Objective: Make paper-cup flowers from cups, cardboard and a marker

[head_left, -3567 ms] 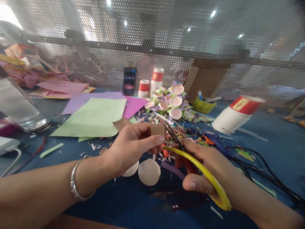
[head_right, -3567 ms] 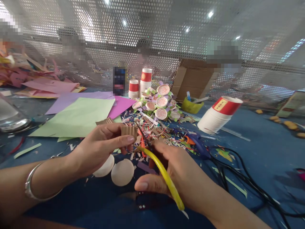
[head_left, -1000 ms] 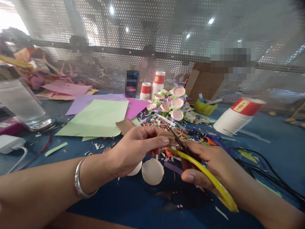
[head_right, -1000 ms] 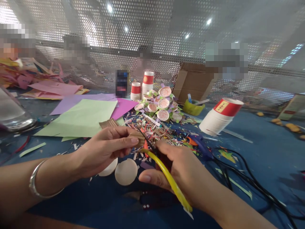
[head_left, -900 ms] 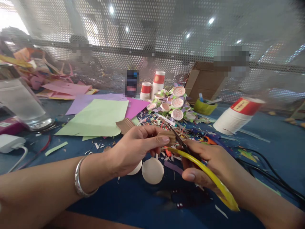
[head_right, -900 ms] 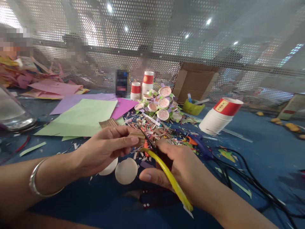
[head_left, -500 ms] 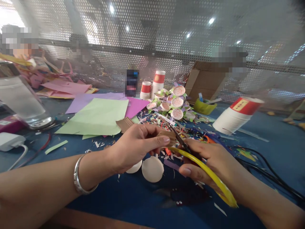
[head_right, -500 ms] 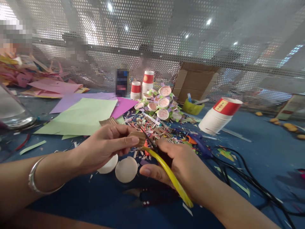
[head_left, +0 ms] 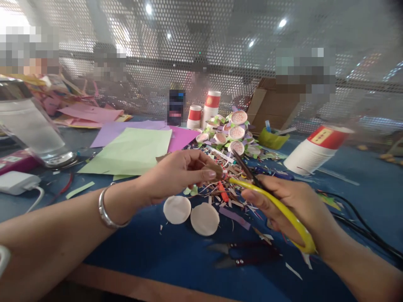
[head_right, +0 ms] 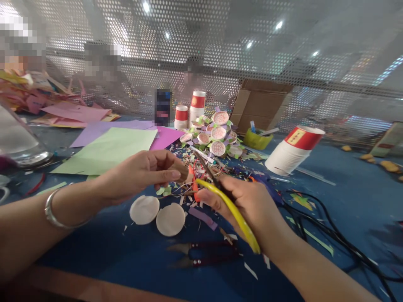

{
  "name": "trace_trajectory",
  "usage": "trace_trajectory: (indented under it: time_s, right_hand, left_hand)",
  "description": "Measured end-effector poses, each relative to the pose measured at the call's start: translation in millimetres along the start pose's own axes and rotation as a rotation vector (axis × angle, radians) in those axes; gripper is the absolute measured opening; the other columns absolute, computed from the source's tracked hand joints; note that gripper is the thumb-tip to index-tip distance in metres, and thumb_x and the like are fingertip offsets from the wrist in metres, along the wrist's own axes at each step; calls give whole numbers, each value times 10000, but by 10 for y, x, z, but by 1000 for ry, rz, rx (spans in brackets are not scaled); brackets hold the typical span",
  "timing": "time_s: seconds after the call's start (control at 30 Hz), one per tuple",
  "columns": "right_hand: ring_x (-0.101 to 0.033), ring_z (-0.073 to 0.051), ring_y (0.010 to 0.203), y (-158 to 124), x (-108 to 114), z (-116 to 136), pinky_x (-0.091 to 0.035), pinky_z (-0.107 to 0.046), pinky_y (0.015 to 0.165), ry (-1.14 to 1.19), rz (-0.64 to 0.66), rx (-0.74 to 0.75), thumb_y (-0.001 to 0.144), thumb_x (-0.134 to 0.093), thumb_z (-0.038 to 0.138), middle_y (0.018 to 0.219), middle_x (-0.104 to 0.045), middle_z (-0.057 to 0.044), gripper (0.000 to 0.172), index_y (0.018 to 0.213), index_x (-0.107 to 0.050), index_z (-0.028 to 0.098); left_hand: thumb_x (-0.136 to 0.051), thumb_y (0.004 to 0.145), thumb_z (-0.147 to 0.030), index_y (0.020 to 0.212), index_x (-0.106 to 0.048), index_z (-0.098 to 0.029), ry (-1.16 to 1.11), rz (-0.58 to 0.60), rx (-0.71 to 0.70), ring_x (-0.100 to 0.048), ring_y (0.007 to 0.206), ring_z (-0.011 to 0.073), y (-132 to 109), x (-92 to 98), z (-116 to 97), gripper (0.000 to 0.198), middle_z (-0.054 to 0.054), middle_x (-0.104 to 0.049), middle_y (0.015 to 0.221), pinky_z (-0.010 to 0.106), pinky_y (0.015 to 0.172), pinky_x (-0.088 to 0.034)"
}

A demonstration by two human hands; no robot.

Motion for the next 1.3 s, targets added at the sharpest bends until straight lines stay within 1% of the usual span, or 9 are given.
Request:
trace_trajectory:
  time_s: [0.1,0.27,0.5,0.63,0.73,0.97,1.1,1.2,1.3]
  right_hand:
    - [-483,-123,390,22,37,-73,-376,-239,366,41,-35,-67,855,-634,685,475,-505,44,458,771,-691,238]
    - [-448,-102,358,20,35,-75,-355,-248,379,-11,-26,-63,857,-616,704,497,-525,47,485,781,-675,229]
    - [-500,-128,442,61,1,-131,-333,-256,441,-230,81,25,871,-603,698,480,-526,39,514,678,-619,222]
    - [-619,-174,537,101,-73,-236,-399,-273,491,-392,185,92,900,-575,661,653,-711,-7,472,848,-757,229]
    - [-696,-244,634,118,-74,-291,-457,-317,547,-516,198,46,903,-533,670,740,-767,-42,498,938,-783,241]
    - [-737,-335,748,122,-4,-324,-434,-348,553,-742,236,-120,902,-545,556,845,-798,-82,411,1079,-755,251]
    - [-744,-353,775,117,7,-321,-405,-343,558,-814,263,-141,912,-537,511,823,-795,-81,373,1086,-745,255]
    - [-744,-358,796,108,11,-331,-415,-352,579,-809,278,-121,916,-535,488,847,-796,-86,359,1099,-732,249]
    - [-739,-362,795,101,18,-348,-425,-364,588,-792,288,-118,919,-526,507,855,-791,-94,380,1107,-722,242]
  left_hand:
    - [-739,839,-299,1009,-707,-159,170,-46,-39,-544,634,114,55,157,-36,223,3,-645,704,227,578,-384]
    - [-718,830,-280,976,-746,-180,352,153,-30,-678,749,166,85,225,19,179,57,-776,864,249,651,-457]
    - [-656,887,-352,908,-790,-186,618,193,-47,-662,710,165,137,296,177,214,50,-752,783,241,601,-393]
    - [-686,866,-371,1039,-745,-168,615,208,15,-667,786,170,118,296,108,274,57,-758,886,246,658,-427]
    - [-690,859,-370,1068,-697,-147,594,182,78,-638,741,153,99,312,58,306,53,-747,876,245,631,-424]
    - [-676,852,-353,967,-731,-152,706,154,75,-641,735,159,100,328,52,238,50,-743,836,252,618,-409]
    - [-660,857,-359,1022,-725,-150,727,167,75,-656,739,164,100,332,52,274,54,-750,852,253,618,-412]
    - [-611,870,-308,916,-758,-172,839,250,33,-646,723,156,78,330,29,206,36,-746,815,255,618,-401]
    - [-596,863,-297,965,-780,-203,990,193,-7,-660,781,167,32,396,-78,230,39,-760,916,257,642,-410]
Point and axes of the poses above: each hand's wrist, its own y-axis towards the middle knuckle, its own x-axis out of the back of the hand, z = x × y, the point moved 5 cm from there along y, towards the middle knuckle
